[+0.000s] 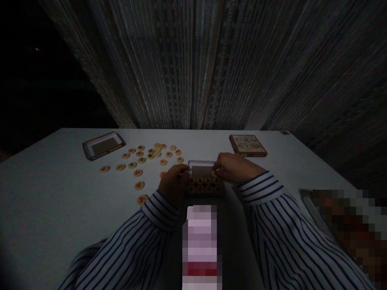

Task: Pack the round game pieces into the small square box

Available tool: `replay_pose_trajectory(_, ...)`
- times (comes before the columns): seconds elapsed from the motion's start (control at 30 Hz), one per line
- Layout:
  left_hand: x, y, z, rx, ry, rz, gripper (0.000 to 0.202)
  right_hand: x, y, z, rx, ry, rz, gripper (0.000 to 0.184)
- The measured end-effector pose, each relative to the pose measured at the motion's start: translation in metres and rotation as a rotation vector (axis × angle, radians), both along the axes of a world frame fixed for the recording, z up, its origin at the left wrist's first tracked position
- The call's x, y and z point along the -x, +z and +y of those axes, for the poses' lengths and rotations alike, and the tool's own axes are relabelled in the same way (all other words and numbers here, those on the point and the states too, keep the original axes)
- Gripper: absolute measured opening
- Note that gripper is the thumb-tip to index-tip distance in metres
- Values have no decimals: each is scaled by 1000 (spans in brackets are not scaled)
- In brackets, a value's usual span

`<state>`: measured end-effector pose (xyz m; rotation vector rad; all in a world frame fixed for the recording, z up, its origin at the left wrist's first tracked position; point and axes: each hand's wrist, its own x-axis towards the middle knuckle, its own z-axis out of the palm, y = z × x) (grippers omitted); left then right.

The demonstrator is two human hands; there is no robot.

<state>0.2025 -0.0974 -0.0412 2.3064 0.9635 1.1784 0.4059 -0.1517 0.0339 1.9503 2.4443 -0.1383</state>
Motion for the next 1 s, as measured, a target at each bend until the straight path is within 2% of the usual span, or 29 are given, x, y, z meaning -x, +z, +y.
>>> replay_pose_trajectory(0.5, 1, 3, -1, 46, 11, 22, 21, 0, 9, -4, -5, -40, -3, 28)
replay_pose_trajectory(0.7, 4, 11, -3, 111, 3, 41, 21, 3, 9, -20, -108, -178, 17, 32)
replay_pose_trajectory(0.87, 7, 14, -4, 163, 14, 69, 23, 10, -5, -43, -210, -392, 97, 36)
replay_pose_trajectory(1.0, 6, 11, -5, 178, 8, 100, 25, 19, -17, -52, -191, -508, 217, 40)
